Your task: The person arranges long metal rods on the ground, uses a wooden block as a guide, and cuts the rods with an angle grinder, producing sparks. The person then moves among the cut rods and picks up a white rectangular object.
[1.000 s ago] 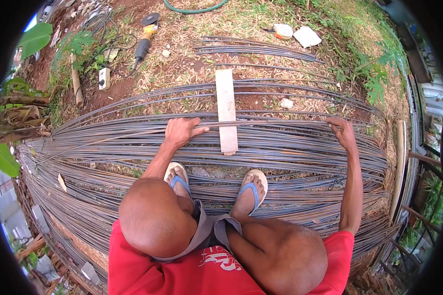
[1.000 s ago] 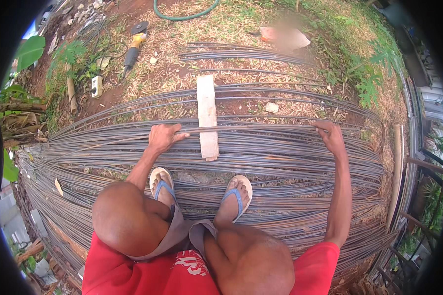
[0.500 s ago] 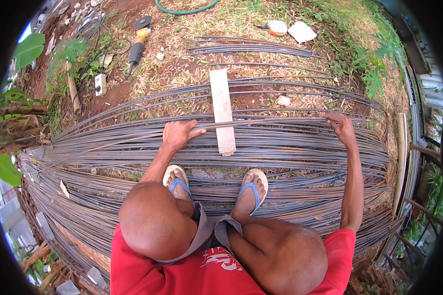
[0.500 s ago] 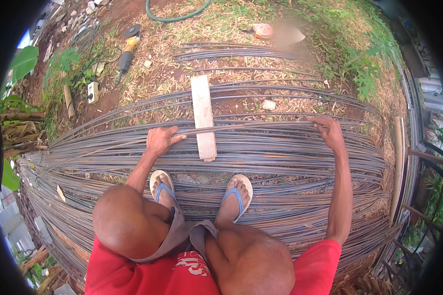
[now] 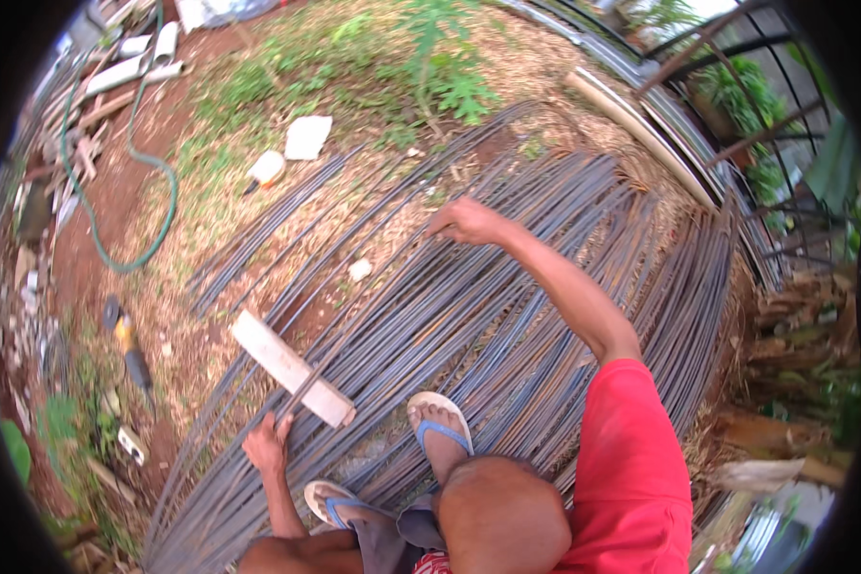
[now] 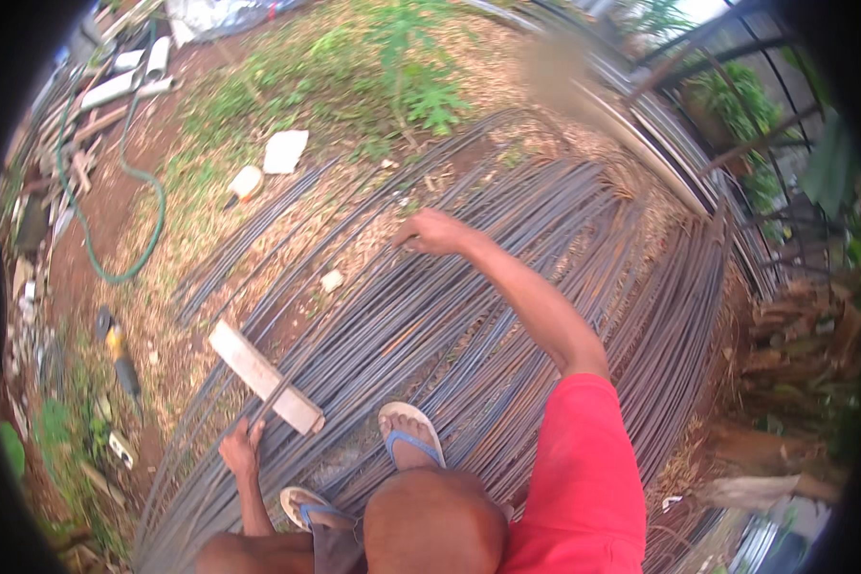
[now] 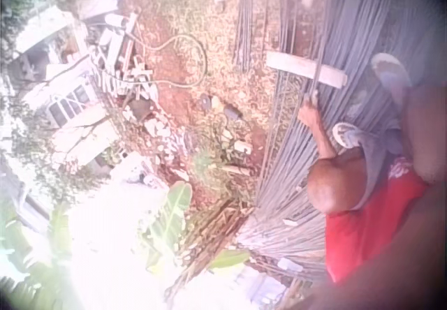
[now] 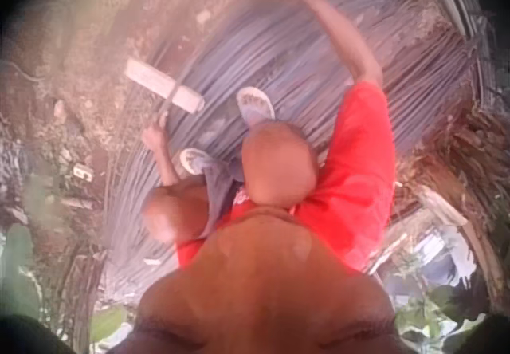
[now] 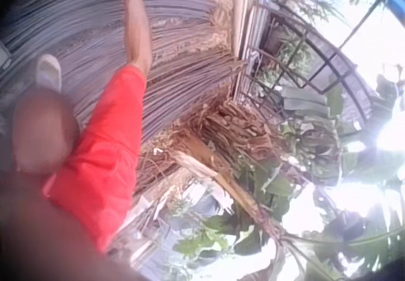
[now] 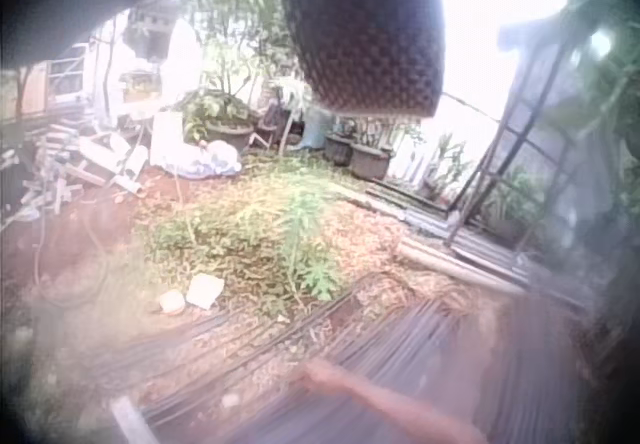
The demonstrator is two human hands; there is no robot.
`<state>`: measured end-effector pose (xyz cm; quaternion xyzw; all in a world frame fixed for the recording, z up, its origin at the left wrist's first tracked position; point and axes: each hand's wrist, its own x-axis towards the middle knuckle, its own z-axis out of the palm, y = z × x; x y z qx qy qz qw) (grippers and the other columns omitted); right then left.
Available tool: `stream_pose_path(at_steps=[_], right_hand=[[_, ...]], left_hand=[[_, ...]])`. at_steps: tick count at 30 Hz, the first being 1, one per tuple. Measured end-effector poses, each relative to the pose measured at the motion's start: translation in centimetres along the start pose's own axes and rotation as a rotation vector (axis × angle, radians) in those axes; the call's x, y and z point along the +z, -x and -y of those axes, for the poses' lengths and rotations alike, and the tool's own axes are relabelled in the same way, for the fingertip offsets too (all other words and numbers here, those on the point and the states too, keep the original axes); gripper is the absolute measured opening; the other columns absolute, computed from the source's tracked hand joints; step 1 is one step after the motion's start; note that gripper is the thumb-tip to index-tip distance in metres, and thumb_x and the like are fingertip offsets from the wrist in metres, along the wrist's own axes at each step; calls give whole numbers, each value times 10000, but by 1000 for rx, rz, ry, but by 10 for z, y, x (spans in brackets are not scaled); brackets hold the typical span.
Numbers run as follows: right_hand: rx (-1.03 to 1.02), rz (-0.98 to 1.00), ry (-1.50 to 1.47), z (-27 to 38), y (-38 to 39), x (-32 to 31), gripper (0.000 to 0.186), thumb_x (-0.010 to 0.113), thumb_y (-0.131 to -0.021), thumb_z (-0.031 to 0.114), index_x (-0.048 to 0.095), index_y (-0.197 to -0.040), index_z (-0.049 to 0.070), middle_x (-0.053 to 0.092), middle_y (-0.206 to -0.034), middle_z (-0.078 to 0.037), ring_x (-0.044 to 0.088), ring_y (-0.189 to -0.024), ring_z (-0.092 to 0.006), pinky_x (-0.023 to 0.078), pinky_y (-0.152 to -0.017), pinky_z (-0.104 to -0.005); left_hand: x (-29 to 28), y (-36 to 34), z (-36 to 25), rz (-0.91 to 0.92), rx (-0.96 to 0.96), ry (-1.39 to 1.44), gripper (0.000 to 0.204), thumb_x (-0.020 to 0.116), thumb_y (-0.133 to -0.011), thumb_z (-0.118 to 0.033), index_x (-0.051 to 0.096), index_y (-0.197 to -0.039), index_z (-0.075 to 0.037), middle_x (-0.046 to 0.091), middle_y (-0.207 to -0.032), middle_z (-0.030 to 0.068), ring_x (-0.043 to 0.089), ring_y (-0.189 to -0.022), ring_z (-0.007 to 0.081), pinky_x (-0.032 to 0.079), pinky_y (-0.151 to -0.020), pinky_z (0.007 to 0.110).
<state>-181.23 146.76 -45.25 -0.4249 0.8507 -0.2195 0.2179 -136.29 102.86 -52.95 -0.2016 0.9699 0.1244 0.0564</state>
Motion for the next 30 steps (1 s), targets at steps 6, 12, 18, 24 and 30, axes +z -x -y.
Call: stream_pose_path(at_steps=[6,12,18,24,30], right_hand=[[156,2,-60,-15,20,20,344,620,-899,-19,821,-1147,108,802,-1165,-107,767,-968,-250,629,-784,-418],[121,-43,-147,-9,14,21,372,596,-885,-63,816,-1150,77,802,-1082,-151,695,-755,-190,536,-577,-373],[21,-62,-199,-4,18,10,415,565,-893,-87,792,-1212,54,760,-960,-171,470,-587,-136,335,-449,-323],[16,-14,-168,-13,22,11,325,619,-957,-23,786,-1220,71,773,-1104,-184,638,-750,-193,522,-601,-367],[60,32,-212,-23,16,21,267,696,-989,132,775,-1244,120,746,-1297,-138,725,-1136,-283,613,-962,-468]], left_hand=[[-3,-4,-6,-55,78,-27,496,788,-871,-536,643,-823,-63,632,-671,224,612,-632,477,449,-585,575],[-7,-8,-3,-72,50,-50,543,776,-869,-571,626,-794,-54,605,-652,239,592,-624,492,446,-575,569],[-5,-7,0,-39,25,16,505,760,-888,-567,661,-831,-75,623,-694,243,607,-659,495,456,-605,574],[-7,-6,-2,-3,43,16,574,697,-941,-593,591,-816,-42,593,-697,261,574,-668,516,435,-600,566],[-13,-6,-4,-6,58,16,529,710,-943,-567,621,-837,-57,613,-697,245,590,-653,507,427,-598,587]])
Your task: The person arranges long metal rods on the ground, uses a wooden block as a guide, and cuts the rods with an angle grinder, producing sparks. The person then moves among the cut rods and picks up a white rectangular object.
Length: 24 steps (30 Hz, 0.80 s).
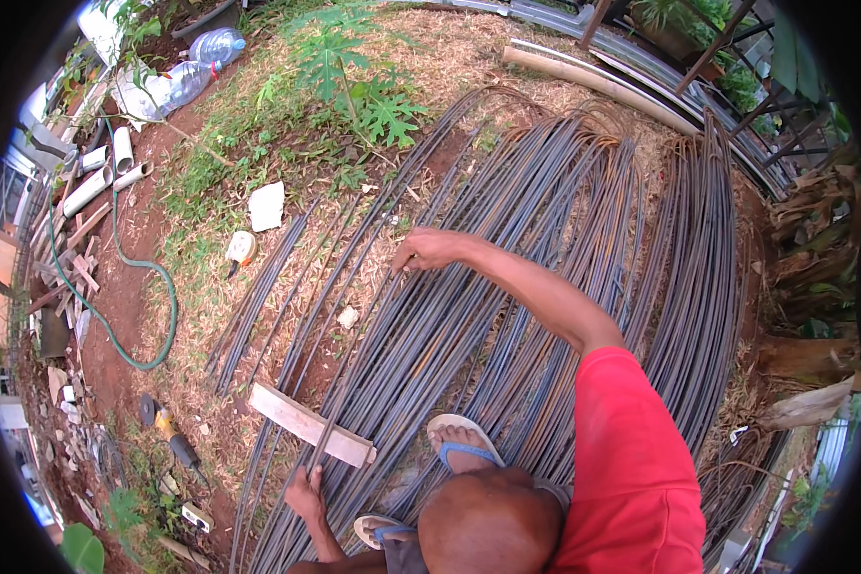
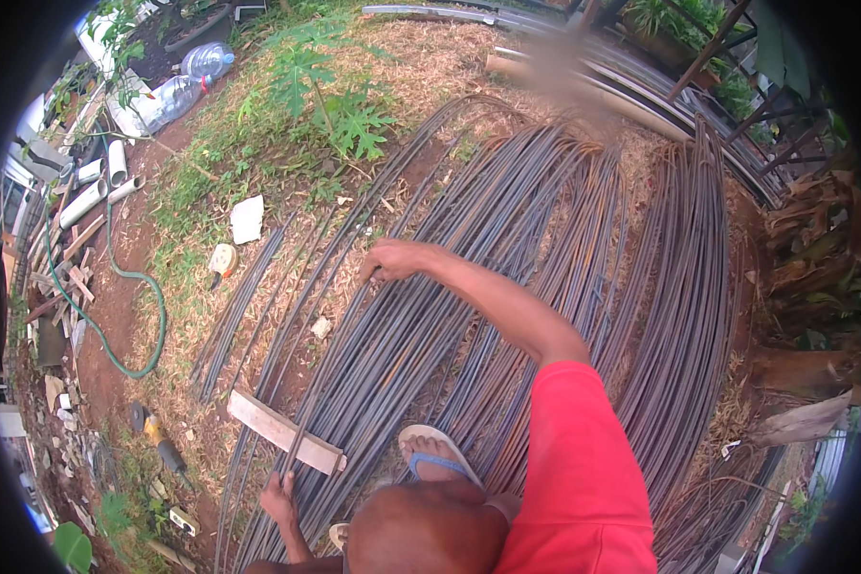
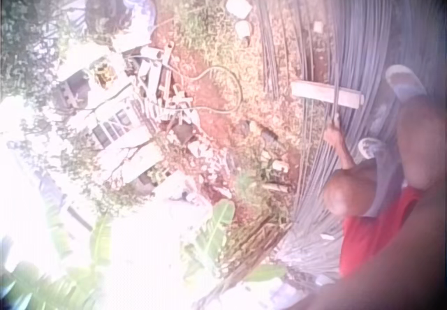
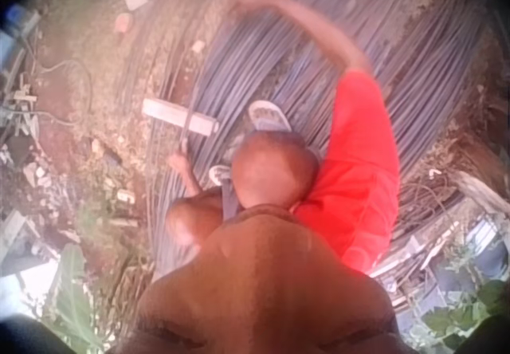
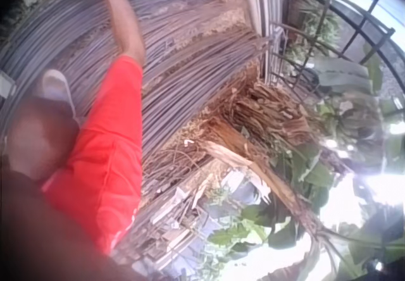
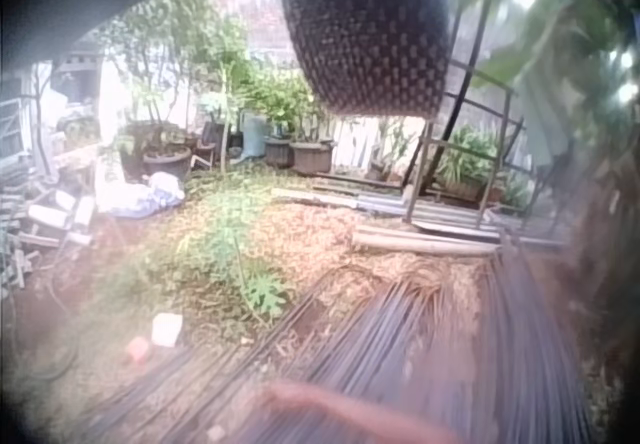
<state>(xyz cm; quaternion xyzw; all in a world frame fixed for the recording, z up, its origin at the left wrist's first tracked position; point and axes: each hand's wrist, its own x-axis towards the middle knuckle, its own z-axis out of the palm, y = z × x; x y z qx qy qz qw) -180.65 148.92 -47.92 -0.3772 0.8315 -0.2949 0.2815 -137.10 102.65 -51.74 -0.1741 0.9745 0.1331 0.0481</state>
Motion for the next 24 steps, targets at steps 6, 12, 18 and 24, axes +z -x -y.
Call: stream_pose_path(at_steps=[6,12,18,24], right_hand=[[-37,1,-22,-4,-1,4,265,697,-988,136,776,-1241,136,744,-1298,-139,724,-1143,-293,619,-967,-466],[-64,-27,1,-6,4,3,267,703,-982,132,782,-1236,149,753,-1261,-150,720,-1134,-293,614,-979,-453],[3,-90,-30,-2,1,7,289,755,-933,102,790,-1220,96,774,-1207,-137,717,-1143,-313,568,-992,-468],[-88,-112,74,-1,3,5,272,746,-909,77,801,-1175,98,776,-1140,-143,703,-1113,-352,538,-994,-468]], left_hand=[[0,4,1,-33,38,12,513,724,-941,-545,614,-858,-50,613,-698,246,587,-658,513,419,-593,592],[3,6,-7,-36,59,28,512,729,-943,-518,613,-917,-20,621,-788,246,586,-733,495,448,-670,564],[-10,6,-31,-80,83,94,484,852,-823,-386,644,-1088,-39,639,-1079,141,575,-1030,372,440,-892,499],[-31,-24,-98,-253,182,255,436,831,-853,-244,669,-1226,-87,625,-1215,124,550,-1178,361,422,-1020,495]])
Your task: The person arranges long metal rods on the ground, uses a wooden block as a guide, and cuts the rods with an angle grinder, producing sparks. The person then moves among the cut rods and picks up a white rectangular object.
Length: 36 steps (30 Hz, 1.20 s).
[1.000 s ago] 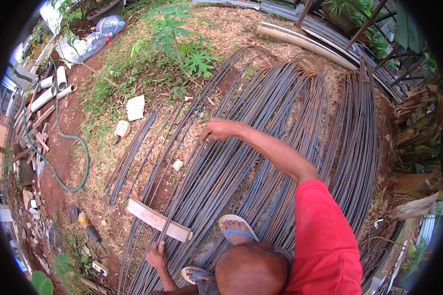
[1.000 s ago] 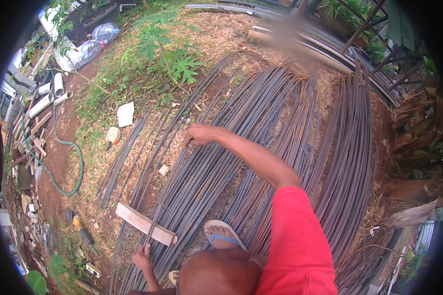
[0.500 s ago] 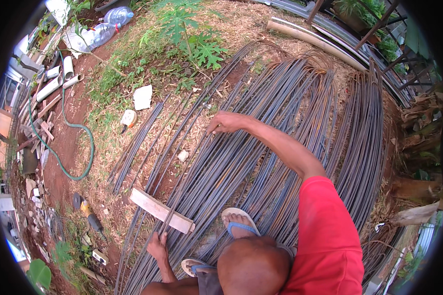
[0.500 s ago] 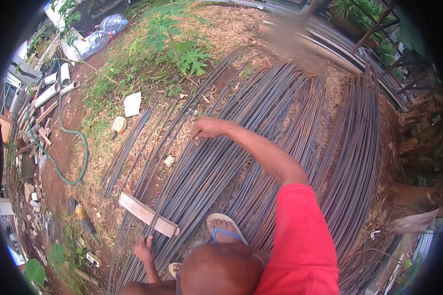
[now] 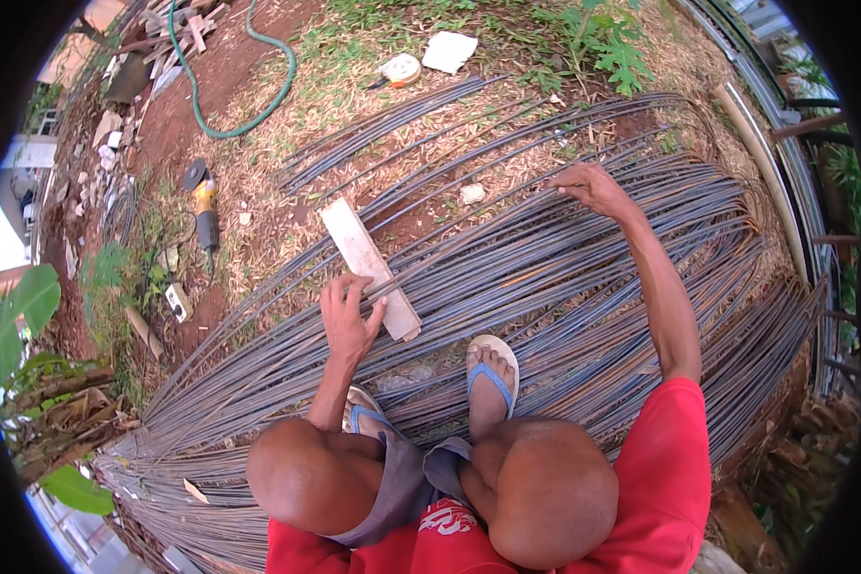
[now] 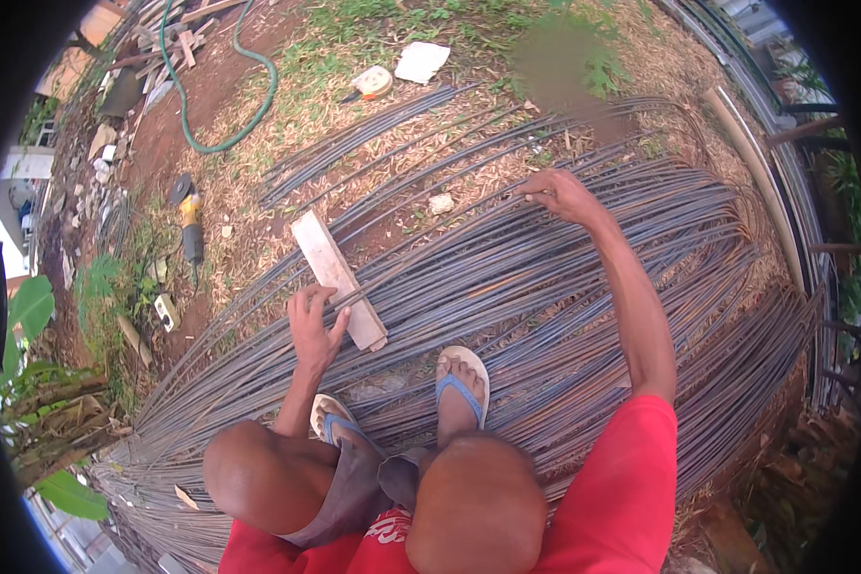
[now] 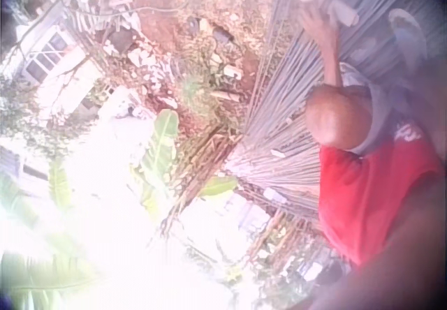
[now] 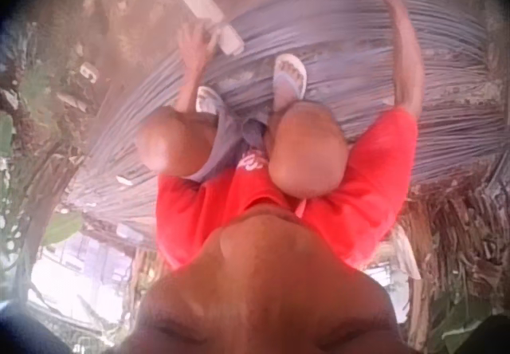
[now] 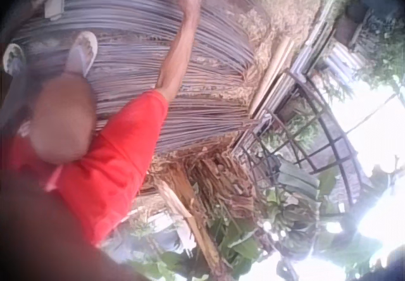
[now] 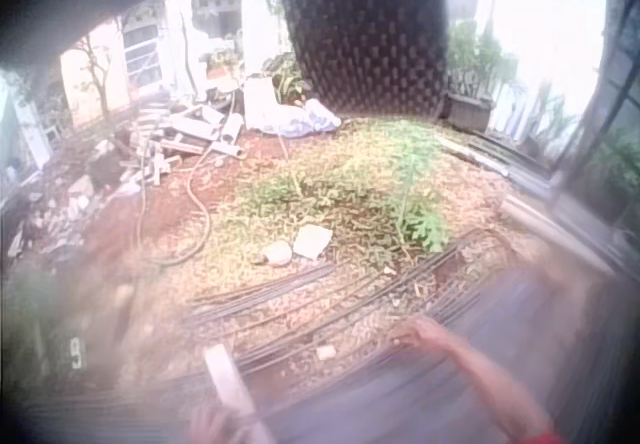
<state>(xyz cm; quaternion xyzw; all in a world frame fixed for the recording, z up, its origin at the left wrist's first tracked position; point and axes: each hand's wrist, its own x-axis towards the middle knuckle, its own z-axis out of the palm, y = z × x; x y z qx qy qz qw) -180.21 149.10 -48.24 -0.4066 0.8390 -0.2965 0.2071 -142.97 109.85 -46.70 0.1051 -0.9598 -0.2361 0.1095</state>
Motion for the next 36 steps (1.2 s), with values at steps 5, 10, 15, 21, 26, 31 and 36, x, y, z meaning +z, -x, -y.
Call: stream_pose_path(at_steps=[5,10,15,21,26,31,36], right_hand=[[-64,6,68,15,-3,-9,290,750,-884,30,805,-1161,94,781,-1132,-141,707,-1114,-351,547,-992,-460],[-7,3,91,22,-1,-10,311,744,-875,5,804,-1167,96,784,-1169,-131,710,-1138,-339,546,-1016,-448],[33,44,92,24,-2,-11,305,731,-887,13,799,-1174,89,787,-1180,-124,708,-1142,-339,536,-1032,-450],[60,48,75,27,-4,-11,293,742,-888,31,798,-1171,85,791,-1173,-114,710,-1136,-331,533,-1035,-446],[59,55,77,28,-3,-13,278,753,-896,68,798,-1170,87,789,-1179,-110,707,-1148,-330,533,-1041,-444],[104,79,109,27,-3,-12,276,749,-900,74,798,-1171,88,787,-1189,-117,710,-1158,-315,532,-1044,-438],[196,136,38,32,-14,-26,266,729,-918,65,798,-1175,76,787,-1194,-129,727,-1132,-312,544,-1009,-424]], left_hand=[[32,-34,-35,4,111,31,292,733,-943,-269,718,-1163,-76,684,-1182,126,592,-1202,320,395,-1064,519],[62,-59,-52,250,-71,55,396,584,-1033,-384,771,-1012,-36,700,-690,189,700,-750,349,378,-1082,509],[66,-63,-57,266,-156,99,458,607,-997,-447,794,-969,-30,626,-530,187,660,-596,354,388,-1080,474],[67,-64,-57,239,-199,135,490,634,-964,-499,815,-933,-45,627,-528,174,641,-581,333,379,-1077,453],[68,-65,-58,218,-206,131,483,648,-950,-501,821,-918,-51,629,-527,162,634,-574,319,388,-1056,446],[69,-63,-58,195,-199,107,473,653,-945,-503,824,-919,-64,630,-528,157,631,-572,313,395,-1045,449],[68,-65,-58,204,-212,125,467,655,-941,-506,826,-915,-73,634,-530,157,634,-575,314,395,-1054,449]])
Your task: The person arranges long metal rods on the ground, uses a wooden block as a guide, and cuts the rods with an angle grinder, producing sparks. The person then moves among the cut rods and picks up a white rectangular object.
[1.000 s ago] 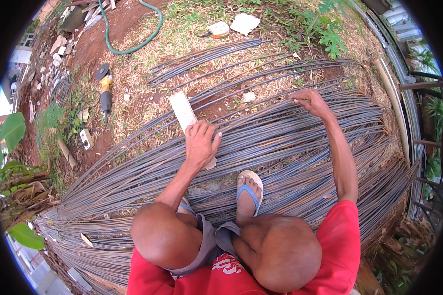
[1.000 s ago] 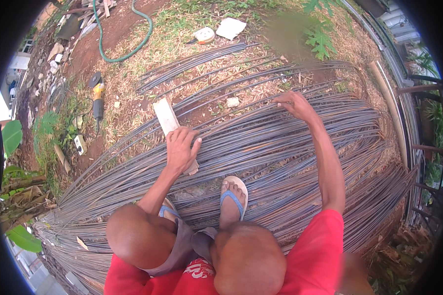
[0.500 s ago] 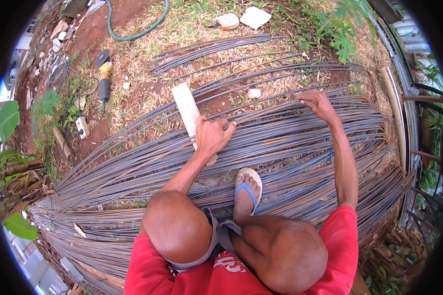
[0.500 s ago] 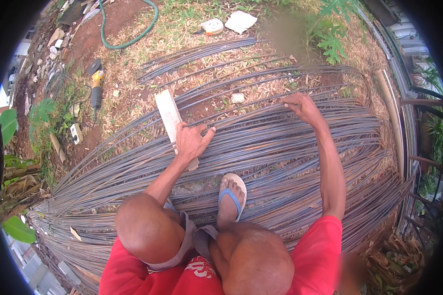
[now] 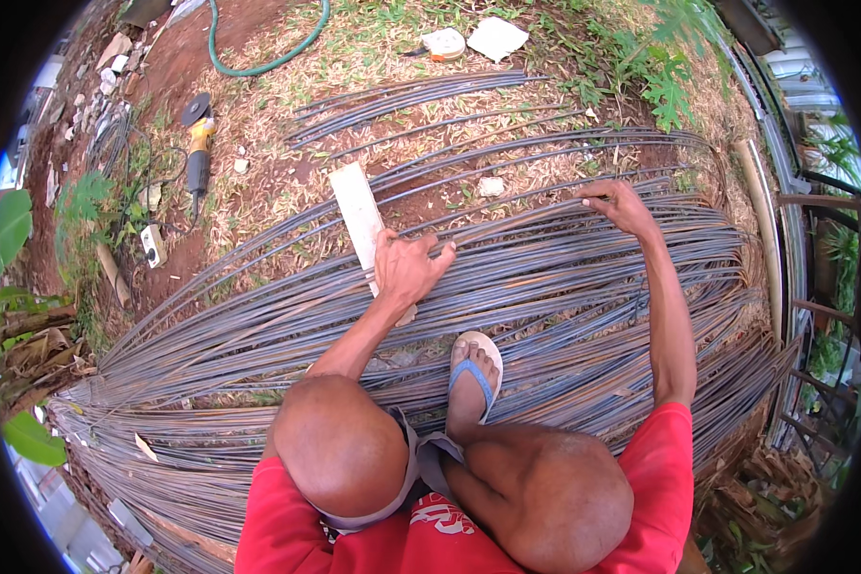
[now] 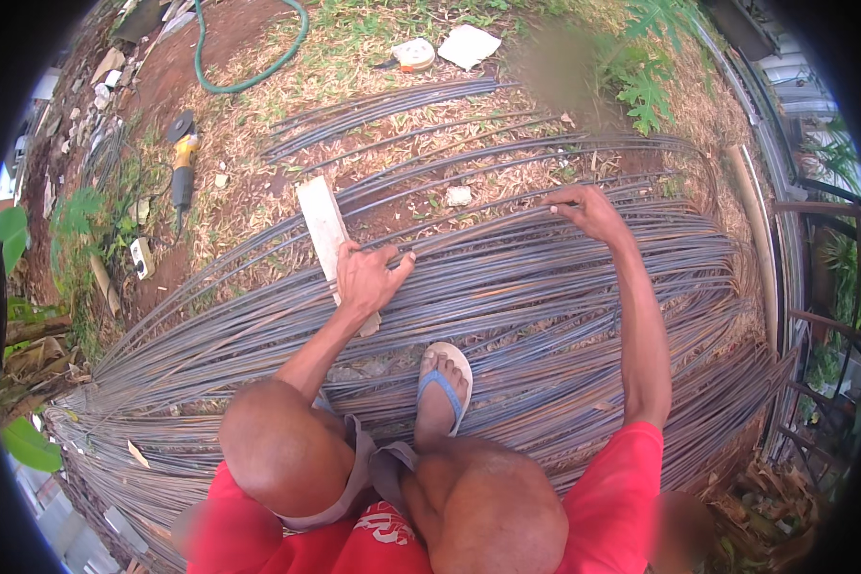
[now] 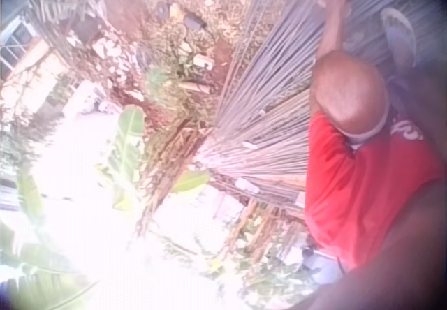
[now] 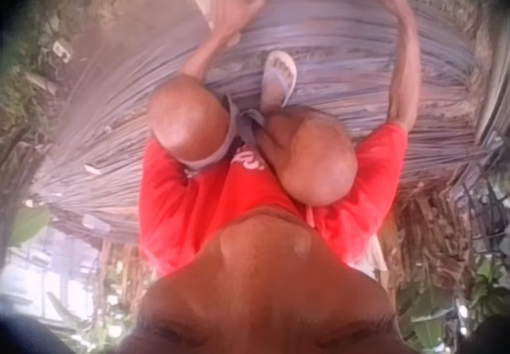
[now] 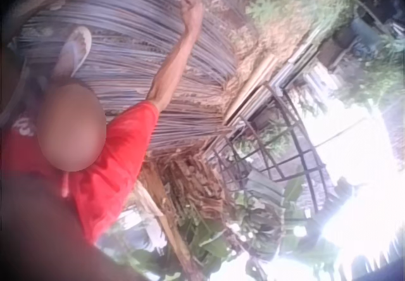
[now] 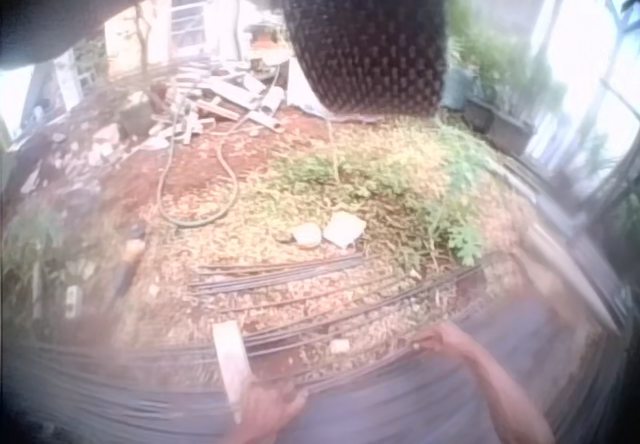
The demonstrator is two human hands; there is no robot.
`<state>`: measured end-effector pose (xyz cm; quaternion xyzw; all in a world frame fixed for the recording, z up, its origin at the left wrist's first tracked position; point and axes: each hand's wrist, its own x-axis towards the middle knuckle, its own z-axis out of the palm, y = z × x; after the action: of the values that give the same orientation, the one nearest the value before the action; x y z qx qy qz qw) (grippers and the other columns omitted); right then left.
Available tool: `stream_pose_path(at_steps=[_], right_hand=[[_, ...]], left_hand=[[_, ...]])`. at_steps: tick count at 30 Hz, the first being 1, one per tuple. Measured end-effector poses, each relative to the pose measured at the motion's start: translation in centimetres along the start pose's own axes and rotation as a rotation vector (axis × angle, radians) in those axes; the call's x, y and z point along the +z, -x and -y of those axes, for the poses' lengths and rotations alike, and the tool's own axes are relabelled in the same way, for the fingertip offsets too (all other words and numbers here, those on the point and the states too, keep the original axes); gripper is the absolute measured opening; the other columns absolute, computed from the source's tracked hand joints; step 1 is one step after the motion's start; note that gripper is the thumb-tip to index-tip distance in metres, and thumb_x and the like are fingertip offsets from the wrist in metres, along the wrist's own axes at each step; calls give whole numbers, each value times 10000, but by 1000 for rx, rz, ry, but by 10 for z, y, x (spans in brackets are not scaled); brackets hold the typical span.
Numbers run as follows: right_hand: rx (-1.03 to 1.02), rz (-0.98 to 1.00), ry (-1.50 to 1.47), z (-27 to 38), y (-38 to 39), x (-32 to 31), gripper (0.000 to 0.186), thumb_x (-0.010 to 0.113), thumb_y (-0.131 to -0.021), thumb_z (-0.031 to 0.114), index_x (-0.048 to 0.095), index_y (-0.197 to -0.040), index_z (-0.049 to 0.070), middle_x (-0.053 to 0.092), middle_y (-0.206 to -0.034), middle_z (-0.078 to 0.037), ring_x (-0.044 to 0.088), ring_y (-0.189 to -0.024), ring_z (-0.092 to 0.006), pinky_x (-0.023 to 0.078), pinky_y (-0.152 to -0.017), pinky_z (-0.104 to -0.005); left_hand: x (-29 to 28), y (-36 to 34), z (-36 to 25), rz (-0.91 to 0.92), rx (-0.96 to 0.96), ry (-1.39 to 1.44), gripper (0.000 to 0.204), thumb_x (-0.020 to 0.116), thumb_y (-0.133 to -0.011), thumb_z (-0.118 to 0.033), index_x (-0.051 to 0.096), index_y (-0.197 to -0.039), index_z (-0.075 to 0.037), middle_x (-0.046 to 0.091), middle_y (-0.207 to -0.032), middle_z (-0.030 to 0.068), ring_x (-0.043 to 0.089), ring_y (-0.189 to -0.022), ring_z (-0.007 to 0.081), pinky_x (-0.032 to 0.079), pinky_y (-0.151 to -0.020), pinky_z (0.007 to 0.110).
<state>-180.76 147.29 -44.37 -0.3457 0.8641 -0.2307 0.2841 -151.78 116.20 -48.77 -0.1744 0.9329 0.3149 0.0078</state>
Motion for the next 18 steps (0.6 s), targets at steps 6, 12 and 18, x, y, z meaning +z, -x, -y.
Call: stream_pose_path(at_steps=[6,12,18], right_hand=[[-134,-226,2,33,-49,-20,231,718,-965,121,794,-1176,65,788,-1185,-133,744,-1070,-302,562,-949,-415],[-322,-309,170,54,-156,15,235,695,-970,130,793,-1177,83,785,-1163,-140,710,-1096,-354,543,-987,-469],[-433,-242,180,69,-225,72,243,671,-915,76,795,-1123,63,775,-1131,-167,701,-1089,-373,535,-979,-480]], left_hand=[[5,1,7,-18,22,-20,479,643,-941,-517,823,-885,-77,625,-518,158,637,-570,312,389,-1075,431],[5,0,2,-22,36,-28,475,644,-953,-516,807,-865,-78,627,-527,133,631,-581,301,386,-1054,425],[4,2,6,-63,64,-48,460,660,-944,-503,806,-860,-76,623,-516,143,634,-558,281,402,-1036,430]])
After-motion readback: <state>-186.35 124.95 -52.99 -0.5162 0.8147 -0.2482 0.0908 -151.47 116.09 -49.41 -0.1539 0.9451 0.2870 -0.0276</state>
